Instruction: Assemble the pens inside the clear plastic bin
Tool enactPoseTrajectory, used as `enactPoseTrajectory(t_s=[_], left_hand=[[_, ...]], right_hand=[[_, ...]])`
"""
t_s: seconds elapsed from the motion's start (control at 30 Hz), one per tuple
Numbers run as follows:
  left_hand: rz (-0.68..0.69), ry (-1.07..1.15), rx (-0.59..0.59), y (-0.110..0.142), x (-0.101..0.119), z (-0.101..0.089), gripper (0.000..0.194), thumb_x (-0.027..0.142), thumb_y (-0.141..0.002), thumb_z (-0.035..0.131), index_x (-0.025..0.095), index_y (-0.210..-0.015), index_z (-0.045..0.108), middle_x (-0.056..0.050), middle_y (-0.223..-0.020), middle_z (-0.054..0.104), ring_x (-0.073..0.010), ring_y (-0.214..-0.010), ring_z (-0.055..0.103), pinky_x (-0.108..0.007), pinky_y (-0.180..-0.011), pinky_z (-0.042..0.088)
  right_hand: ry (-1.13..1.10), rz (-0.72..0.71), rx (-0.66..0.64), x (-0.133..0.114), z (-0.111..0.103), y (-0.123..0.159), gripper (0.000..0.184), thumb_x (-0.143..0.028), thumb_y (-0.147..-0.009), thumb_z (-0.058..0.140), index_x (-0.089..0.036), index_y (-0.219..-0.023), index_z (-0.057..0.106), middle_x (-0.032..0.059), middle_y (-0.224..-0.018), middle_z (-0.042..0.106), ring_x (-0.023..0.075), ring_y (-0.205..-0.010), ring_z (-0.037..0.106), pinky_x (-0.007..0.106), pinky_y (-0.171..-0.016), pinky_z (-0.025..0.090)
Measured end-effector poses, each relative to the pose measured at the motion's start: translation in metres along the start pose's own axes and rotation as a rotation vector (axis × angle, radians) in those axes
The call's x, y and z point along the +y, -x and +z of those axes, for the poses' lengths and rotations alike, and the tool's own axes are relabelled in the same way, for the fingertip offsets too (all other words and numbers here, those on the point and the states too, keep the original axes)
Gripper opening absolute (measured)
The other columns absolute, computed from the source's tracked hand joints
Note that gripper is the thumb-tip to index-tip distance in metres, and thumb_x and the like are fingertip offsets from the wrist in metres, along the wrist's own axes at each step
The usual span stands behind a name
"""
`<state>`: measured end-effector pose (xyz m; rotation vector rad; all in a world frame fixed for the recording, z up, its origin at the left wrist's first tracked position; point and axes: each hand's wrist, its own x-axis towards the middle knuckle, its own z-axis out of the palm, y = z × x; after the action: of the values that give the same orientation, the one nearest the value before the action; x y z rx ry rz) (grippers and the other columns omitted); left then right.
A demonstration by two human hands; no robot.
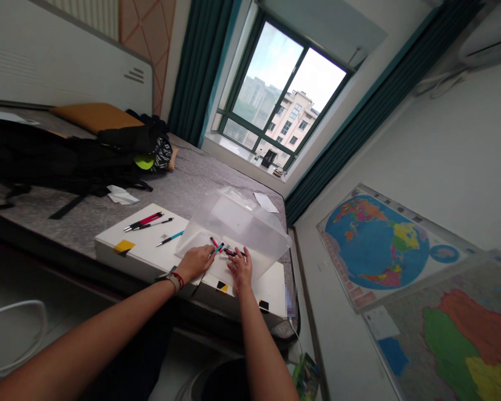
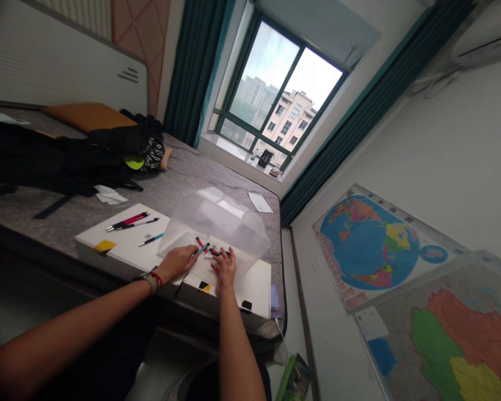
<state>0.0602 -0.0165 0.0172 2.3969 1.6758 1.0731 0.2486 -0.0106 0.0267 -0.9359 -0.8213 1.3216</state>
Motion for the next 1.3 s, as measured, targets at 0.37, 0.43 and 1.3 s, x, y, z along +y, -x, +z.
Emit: enactPoseTrajectory(t_s=[0.37,0.43,1.3], left_hand=[[0.172,0.032,-0.029,0.001,-0.005,0.002,0.036,0.03,-0.097,0.035,0.026,-0.129,0.052,-0.007,-0.092,0.061,-0.0186,-0.086,0.058,-0.031,-0.078,0.045],[0.136,-0.008,-0.039,0.003,-0.004,0.001,0.037,0.032,-0.097,0.034,0.03,-0.131,0.05,-0.005,-0.09,0.061,-0.0173,-0.08,0.058,-0.028,-0.073,0.045],[0.125,0.073,-0.116,0.002,-0.005,0.007,0.035,0.038,-0.093,0.046,0.024,-0.124,0.053,-0.009,-0.11,0.063,-0.0197,-0.097,0.062,-0.029,-0.083,0.048]], right_hand=[[0.134,0.036,-0.037,0.009,-0.005,-0.005,0.031,-0.032,-0.071,0.072,-0.015,-0.096,0.064,0.0019,-0.073,0.068,0.0081,-0.055,0.056,0.018,-0.051,0.046],[0.143,0.032,-0.036,0.008,-0.005,-0.005,0.031,-0.033,-0.071,0.071,-0.014,-0.095,0.064,0.0017,-0.071,0.068,0.0084,-0.054,0.056,0.018,-0.05,0.045],[0.365,-0.001,-0.129,0.011,-0.004,-0.008,0.028,-0.037,-0.071,0.072,-0.016,-0.087,0.065,0.0008,-0.069,0.068,0.0101,-0.055,0.057,0.019,-0.05,0.046]])
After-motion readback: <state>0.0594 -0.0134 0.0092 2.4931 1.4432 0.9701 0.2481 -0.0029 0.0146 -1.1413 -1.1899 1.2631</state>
